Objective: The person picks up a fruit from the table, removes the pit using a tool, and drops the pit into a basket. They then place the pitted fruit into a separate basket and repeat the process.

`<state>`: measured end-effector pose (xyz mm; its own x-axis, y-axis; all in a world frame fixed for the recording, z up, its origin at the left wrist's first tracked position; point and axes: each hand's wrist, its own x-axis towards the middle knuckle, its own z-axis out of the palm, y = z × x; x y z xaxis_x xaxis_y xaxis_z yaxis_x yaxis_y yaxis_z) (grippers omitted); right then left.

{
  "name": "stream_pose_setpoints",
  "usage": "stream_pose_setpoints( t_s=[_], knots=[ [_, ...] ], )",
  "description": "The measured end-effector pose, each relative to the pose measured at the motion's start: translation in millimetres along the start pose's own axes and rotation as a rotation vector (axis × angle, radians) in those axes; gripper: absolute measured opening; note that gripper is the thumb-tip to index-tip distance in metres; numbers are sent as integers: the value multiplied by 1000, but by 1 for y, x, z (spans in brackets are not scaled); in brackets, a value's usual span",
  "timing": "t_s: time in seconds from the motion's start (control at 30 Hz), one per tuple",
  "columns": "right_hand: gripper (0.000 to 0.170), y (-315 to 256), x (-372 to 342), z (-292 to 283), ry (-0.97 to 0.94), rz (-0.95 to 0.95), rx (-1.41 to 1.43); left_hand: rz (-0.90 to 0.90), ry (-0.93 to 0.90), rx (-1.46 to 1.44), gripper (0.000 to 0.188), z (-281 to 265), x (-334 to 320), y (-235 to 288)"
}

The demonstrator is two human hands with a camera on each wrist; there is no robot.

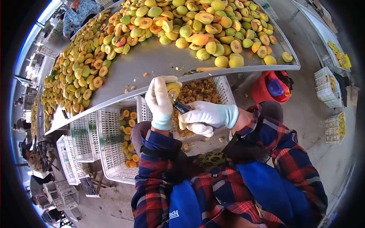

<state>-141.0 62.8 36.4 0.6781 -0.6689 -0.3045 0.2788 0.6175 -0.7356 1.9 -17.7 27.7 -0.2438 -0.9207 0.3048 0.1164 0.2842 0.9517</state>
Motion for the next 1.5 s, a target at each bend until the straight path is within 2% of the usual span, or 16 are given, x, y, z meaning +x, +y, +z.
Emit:
stream_pose_setpoints(
  t_s=[0.1,0.3,0.47,0.5,0.57,0.7,0.83,1.0,1.07,1.1,1.13,1.2,1.27,1.3,1.37,1.5],
  knots=[
    [30,10,-6,-17,-189,41,374,-256,-94,-383,52,12,3,0],
    [34,36,1,-19,458,-430,-876,-579,-50,-810,49,18,4,-30],
    [38,57,-13,-49,501,333,-1450,-306,236,-271,46,-25,16,-8],
    [36,63,-18,-63,460,474,-1548,-43,227,265,44,-48,15,2],
    [31,55,-27,-66,675,386,-1470,-55,375,539,38,-102,6,-3],
    [30,23,-43,-75,1014,104,-1346,-361,-58,1215,38,-159,1,28],
    [30,25,-45,-76,1019,-30,-1396,-251,-269,1107,38,-137,56,10],
    [22,27,-44,-68,830,162,-1469,558,-407,1302,60,-65,179,-57],
    [18,41,-37,-81,910,-143,-1487,902,-387,1469,55,-45,247,-109],
    [18,49,-27,-90,1060,-335,-1439,845,-601,1122,61,-51,304,-168],
    [17,32,-35,-75,1052,-230,-1406,592,-422,1214,74,-57,331,-208],
    [18,35,-27,-85,1105,-191,-1325,367,-492,1863,83,28,281,-126],
    [19,38,-32,-83,1141,-201,-1266,399,-538,1560,76,6,315,-175],
    [19,37,-37,-76,1163,-223,-1250,719,-399,1489,72,-29,358,-256],
    [20,24,-45,-54,1117,-174,-1241,-66,-249,895,37,-7,318,-202],
    [22,35,-45,-59,1066,-89,-1339,393,-276,1228,60,-5,287,-207]
  ],
)
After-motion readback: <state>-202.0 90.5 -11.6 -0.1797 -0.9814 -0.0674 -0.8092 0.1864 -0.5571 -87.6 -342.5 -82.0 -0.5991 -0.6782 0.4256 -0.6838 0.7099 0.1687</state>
